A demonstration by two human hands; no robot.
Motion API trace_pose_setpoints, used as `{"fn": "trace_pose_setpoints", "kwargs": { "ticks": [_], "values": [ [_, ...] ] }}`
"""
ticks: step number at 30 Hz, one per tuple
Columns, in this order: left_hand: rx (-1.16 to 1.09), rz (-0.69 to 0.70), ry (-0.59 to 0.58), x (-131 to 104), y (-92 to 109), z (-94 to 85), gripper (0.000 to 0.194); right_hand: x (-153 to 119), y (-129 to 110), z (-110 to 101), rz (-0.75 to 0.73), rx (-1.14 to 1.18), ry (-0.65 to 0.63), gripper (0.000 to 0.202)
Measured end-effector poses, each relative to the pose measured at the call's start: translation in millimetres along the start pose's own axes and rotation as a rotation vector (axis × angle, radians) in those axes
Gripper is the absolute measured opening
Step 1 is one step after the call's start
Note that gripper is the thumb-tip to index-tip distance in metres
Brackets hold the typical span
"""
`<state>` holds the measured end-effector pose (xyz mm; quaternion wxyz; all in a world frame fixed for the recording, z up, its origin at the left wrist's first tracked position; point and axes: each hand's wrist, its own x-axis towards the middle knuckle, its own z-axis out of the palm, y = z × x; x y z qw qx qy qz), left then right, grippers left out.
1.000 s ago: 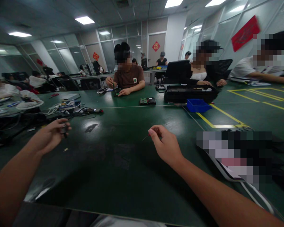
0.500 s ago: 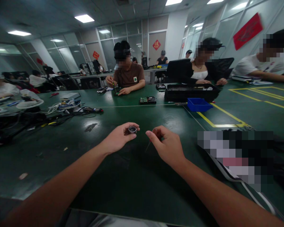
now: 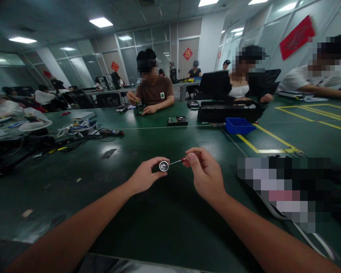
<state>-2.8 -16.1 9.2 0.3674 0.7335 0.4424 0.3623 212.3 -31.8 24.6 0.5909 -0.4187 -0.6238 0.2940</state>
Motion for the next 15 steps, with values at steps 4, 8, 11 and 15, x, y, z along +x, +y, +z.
{"fn": "trace_pose_setpoints", "kwargs": {
  "ticks": [4, 8, 11, 15],
  "values": [
    [0.04, 0.021, 0.014, 1.0, -4.8, 1.8, 0.044, -1.5, 0.3, 1.6, -0.006, -0.092, -0.039, 0.023],
    [0.048, 0.046, 0.024, 0.7, -5.3, 0.9, 0.04, -1.4, 1.1, 1.2, -0.028, -0.146, -0.007, 0.021],
    [0.044, 0.052, 0.028, 0.5, -5.5, 0.2, 0.042, -1.0, 2.1, 0.2, -0.031, -0.149, -0.004, 0.021],
    [0.063, 0.065, 0.041, 0.3, -6.3, 0.0, 0.042, -1.6, 2.9, -0.3, -0.031, -0.158, -0.039, 0.021]
  ]
}}
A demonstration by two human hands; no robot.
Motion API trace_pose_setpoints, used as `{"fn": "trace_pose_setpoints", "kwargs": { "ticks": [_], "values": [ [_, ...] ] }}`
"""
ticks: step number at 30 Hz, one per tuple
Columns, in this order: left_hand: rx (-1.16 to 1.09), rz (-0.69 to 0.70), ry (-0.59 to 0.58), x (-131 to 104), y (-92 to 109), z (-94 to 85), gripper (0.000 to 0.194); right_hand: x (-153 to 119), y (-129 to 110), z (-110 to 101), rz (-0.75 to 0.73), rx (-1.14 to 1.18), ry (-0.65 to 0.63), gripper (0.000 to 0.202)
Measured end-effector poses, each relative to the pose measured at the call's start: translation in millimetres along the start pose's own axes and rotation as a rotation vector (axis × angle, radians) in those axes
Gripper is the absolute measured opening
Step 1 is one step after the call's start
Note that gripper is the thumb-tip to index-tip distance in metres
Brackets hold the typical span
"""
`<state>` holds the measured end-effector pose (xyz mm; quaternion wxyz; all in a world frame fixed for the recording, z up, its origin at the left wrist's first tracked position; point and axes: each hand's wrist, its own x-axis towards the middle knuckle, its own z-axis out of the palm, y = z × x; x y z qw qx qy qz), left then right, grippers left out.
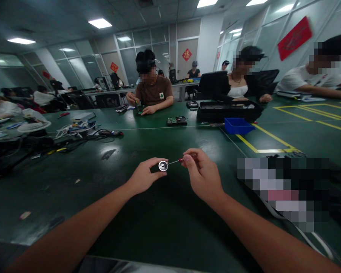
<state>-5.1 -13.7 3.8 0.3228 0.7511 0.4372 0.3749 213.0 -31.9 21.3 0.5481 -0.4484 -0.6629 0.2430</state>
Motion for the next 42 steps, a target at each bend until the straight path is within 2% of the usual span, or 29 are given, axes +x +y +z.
{"fn": "trace_pose_setpoints", "kwargs": {
  "ticks": [6, 12, 17, 24, 27, 30, 33, 39, 42],
  "values": [
    [0.026, 0.027, 0.014, 0, 0, -1.3, 0.043, -2, -2, -2, -0.046, -0.082, -0.044, 0.021],
    [0.062, 0.065, 0.028, 1, -3, 0.2, 0.041, -4, -6, -6, -0.071, -0.065, -0.15, 0.019],
    [0.101, 0.08, -0.009, 1, -4, 1.4, 0.04, -3, -10, -3, -0.049, -0.2, -0.105, 0.031],
    [0.107, 0.048, 0.04, 1, -4, -1.5, 0.041, -4, -1, -2, -0.036, -0.054, -0.138, 0.02],
    [0.108, 0.039, 0.034, 2, -3, -1.5, 0.04, -4, -4, -2, -0.022, -0.11, -0.179, 0.023],
    [0.1, 0.035, 0.022, 1, -3, -1.1, 0.04, -2, -8, 0, -0.004, -0.178, -0.145, 0.028],
    [0.096, 0.037, 0.032, 1, -3, -1.6, 0.041, -1, -6, 2, 0.026, -0.085, -0.091, 0.023],
    [0.127, 0.059, 0.028, 1, -4, -2.4, 0.04, 3, 2, 6, 0.192, 0.153, -0.027, 0.027],
    [0.163, 0.07, 0.013, 2, -2, -2.9, 0.038, 7, 7, 10, 0.345, 0.364, 0.053, 0.028]
  ]
}}
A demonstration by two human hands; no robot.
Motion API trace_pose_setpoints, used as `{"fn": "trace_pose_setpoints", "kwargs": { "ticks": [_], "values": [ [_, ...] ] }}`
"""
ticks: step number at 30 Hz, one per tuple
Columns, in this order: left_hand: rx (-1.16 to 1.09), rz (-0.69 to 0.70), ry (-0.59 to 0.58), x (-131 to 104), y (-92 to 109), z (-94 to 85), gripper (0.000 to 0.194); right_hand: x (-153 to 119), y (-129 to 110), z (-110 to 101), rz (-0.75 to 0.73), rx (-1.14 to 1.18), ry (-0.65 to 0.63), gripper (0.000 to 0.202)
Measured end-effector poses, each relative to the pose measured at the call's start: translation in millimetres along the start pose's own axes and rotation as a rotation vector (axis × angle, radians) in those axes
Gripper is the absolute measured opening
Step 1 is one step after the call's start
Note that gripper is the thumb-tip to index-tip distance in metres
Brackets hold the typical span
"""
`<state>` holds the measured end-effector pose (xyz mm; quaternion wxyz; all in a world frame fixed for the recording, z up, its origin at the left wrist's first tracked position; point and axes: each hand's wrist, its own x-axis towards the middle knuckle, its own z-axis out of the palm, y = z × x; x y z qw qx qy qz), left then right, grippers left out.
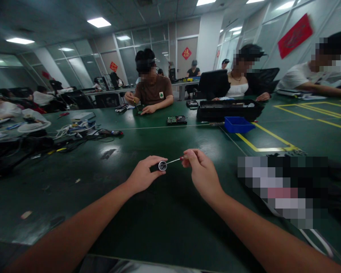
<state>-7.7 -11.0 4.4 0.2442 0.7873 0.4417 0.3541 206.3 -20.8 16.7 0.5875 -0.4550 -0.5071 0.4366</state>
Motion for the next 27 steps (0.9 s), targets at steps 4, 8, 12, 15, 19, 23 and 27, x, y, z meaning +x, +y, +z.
{"fn": "trace_pose_setpoints", "kwargs": {
  "ticks": [4, 8, 12, 15, 19, 23, 27],
  "values": [
    [0.016, -0.035, 0.01, 0, 1, -1.9, 0.039, 6, 4, -1, 0.185, 0.274, 0.027, 0.021],
    [0.014, -0.043, 0.021, 0, -2, -1.9, 0.04, 6, 4, -2, 0.057, 0.188, 0.05, 0.023],
    [0.019, -0.036, 0.018, 0, -2, -0.8, 0.04, 2, 3, -2, -0.075, -0.031, 0.012, 0.028],
    [0.025, -0.036, 0.015, 0, -1, -0.8, 0.04, -1, -1, -2, -0.144, -0.163, -0.019, 0.028],
    [0.036, -0.039, 0.009, -1, 0, -1.0, 0.04, -6, -6, -2, -0.208, -0.267, -0.038, 0.026],
    [0.039, -0.04, 0.005, -1, 0, -0.8, 0.04, -8, -9, -1, -0.234, -0.304, -0.043, 0.026],
    [0.045, -0.035, -0.002, -1, 0, -0.3, 0.04, -7, -11, 0, -0.224, -0.311, -0.014, 0.026]
  ]
}}
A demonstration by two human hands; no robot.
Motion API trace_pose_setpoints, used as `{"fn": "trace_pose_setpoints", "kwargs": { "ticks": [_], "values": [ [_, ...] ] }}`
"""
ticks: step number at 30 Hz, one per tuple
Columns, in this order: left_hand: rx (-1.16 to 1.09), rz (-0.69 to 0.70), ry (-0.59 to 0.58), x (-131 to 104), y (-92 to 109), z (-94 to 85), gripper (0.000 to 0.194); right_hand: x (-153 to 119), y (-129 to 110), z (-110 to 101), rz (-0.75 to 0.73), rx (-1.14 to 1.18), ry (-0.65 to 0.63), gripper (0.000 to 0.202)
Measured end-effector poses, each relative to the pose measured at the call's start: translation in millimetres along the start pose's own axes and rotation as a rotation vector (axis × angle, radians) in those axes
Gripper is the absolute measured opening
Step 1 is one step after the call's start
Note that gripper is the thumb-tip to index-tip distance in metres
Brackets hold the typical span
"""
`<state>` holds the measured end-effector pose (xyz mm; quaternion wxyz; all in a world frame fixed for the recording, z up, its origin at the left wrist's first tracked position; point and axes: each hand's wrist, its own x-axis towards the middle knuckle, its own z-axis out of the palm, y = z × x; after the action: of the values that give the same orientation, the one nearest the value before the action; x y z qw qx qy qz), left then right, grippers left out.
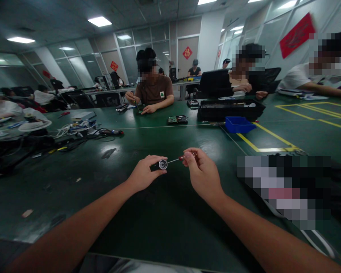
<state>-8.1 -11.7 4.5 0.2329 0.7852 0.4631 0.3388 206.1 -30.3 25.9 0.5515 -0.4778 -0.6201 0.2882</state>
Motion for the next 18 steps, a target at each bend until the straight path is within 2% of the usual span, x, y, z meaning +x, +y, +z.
{"fn": "trace_pose_setpoints", "kwargs": {
  "ticks": [12, 18],
  "values": [
    [0.005, -0.008, -0.025, 0, 5, -3.2, 0.039, 4, 9, 0, 0.13, 0.117, 0.006, 0.033],
    [-0.003, -0.004, -0.022, 0, 3, -1.6, 0.038, 4, 10, 0, 0.135, 0.112, 0.019, 0.035]
  ]
}}
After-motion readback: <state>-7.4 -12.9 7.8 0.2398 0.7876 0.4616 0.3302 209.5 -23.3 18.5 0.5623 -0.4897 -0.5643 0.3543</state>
